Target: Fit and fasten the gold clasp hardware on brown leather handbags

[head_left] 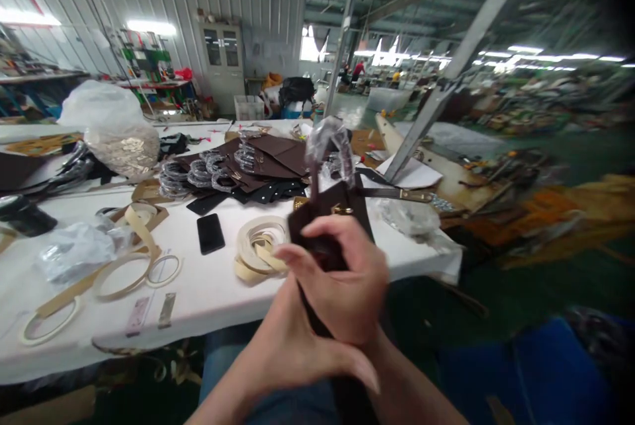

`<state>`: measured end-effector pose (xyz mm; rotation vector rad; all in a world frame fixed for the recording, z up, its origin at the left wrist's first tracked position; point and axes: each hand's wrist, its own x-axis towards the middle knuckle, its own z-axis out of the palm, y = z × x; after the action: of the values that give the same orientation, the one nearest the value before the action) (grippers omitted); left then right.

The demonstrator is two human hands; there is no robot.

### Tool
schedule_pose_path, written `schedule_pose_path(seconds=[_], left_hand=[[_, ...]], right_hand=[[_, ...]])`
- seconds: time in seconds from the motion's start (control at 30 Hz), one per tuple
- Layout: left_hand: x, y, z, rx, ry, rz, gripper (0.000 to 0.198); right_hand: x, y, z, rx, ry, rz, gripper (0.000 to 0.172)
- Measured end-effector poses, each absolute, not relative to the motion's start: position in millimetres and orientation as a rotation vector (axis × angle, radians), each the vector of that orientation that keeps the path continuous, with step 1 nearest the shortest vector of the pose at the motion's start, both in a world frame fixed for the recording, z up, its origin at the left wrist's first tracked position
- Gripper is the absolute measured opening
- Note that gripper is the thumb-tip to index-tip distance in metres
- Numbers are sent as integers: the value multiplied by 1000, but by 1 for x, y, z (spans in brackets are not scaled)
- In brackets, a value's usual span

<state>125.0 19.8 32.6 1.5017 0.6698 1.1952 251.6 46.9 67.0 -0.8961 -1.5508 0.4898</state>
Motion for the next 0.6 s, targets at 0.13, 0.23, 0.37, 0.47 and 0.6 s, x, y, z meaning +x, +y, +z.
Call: schedule_pose_path(seconds=[0.13,0.23,0.37,0.47,0.6], left_hand=[[90,50,-21,1211,838,1327,101],[67,69,-65,792,946,1497,83],[34,87,-96,582,937,1656,79],[11,96,-101,544,944,1657,75],[-6,103,-104,737,1041,1641,81]], right_hand=[[205,96,51,-726,-1728,834,56],[201,118,18,-502,-1821,1109,73],[223,111,-35,-691,-1861,590,70],[249,107,-71,-1082,-1592,157,74],[266,117,-105,-1290,-1541,572,68]])
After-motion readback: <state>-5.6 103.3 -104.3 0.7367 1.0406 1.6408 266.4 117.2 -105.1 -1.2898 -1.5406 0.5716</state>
